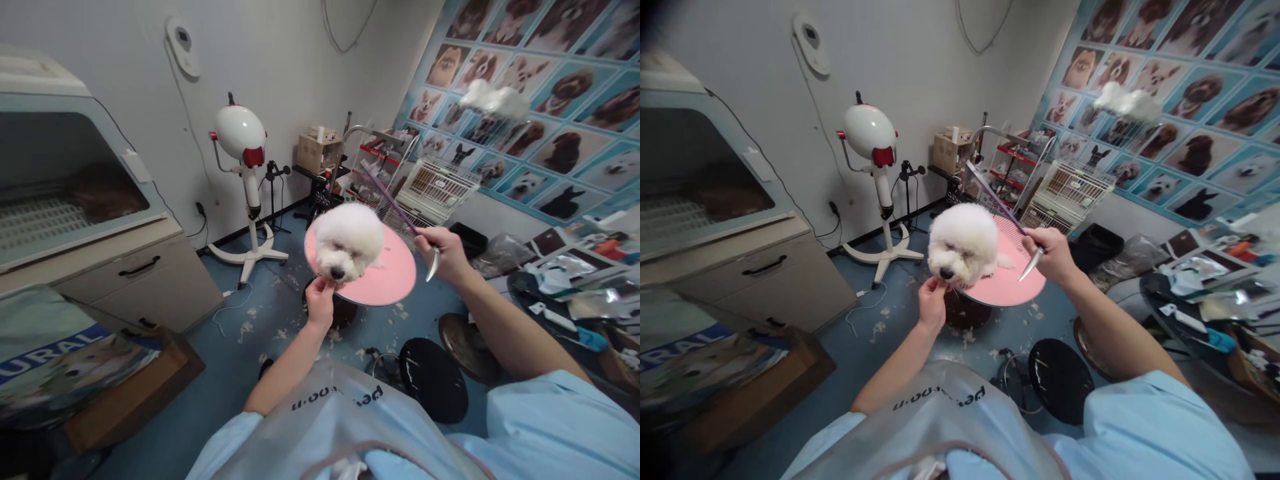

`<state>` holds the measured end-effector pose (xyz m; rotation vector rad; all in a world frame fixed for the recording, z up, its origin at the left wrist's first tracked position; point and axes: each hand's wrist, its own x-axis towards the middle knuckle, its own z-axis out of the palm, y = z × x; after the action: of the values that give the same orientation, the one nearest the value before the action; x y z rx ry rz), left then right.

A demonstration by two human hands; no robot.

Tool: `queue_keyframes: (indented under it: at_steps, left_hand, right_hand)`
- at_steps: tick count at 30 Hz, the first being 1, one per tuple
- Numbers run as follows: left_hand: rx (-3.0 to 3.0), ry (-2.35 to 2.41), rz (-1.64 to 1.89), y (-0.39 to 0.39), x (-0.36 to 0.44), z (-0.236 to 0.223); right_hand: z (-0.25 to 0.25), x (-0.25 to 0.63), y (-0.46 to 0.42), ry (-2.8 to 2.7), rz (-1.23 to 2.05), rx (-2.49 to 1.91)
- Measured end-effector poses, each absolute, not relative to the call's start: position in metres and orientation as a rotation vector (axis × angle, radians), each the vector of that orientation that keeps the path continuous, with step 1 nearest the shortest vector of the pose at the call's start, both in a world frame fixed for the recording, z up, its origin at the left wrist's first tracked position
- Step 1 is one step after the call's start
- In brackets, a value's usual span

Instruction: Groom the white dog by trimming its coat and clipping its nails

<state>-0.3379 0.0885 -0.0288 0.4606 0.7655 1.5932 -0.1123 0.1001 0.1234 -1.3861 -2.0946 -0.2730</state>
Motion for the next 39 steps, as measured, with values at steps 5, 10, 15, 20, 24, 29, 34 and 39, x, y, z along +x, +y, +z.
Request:
queue_keyframes:
  at_steps: [5,10,15,20,24,29,34,39]
  left_hand:
    - [0.443,0.778,1.618,0.085,-0.337,-0.026]
    - [0.443,0.792,1.65,0.083,-0.338,-0.028]
    - [0.412,0.805,1.668,0.081,-0.339,-0.029]
    - [0.425,0.793,1.647,0.079,-0.341,-0.03]
    - [0.432,0.791,1.595,0.077,-0.344,-0.03]
    - [0.415,0.808,1.543,0.073,-0.348,-0.027]
    - [0.405,0.843,1.537,0.067,-0.351,-0.025]
    - [0.388,0.879,1.585,0.063,-0.349,-0.023]
  right_hand:
    - [0.114,-0.117,0.104,-2.172,0.635,-1.399]
    - [0.129,-0.11,0.116,-1.883,0.758,-1.379]
    - [0.141,-0.113,0.135,-2.058,0.957,-1.419]
    - [0.149,-0.118,0.15,-1.781,1.026,-1.313]
    - [0.154,-0.12,0.156,-1.891,1.207,-1.466]
    - [0.159,-0.121,0.165,-1.765,1.184,-1.427]
    - [0.181,-0.13,0.177,-1.924,1.395,-1.488]
    - [0.209,-0.152,0.192,-2.065,1.281,-1.623]
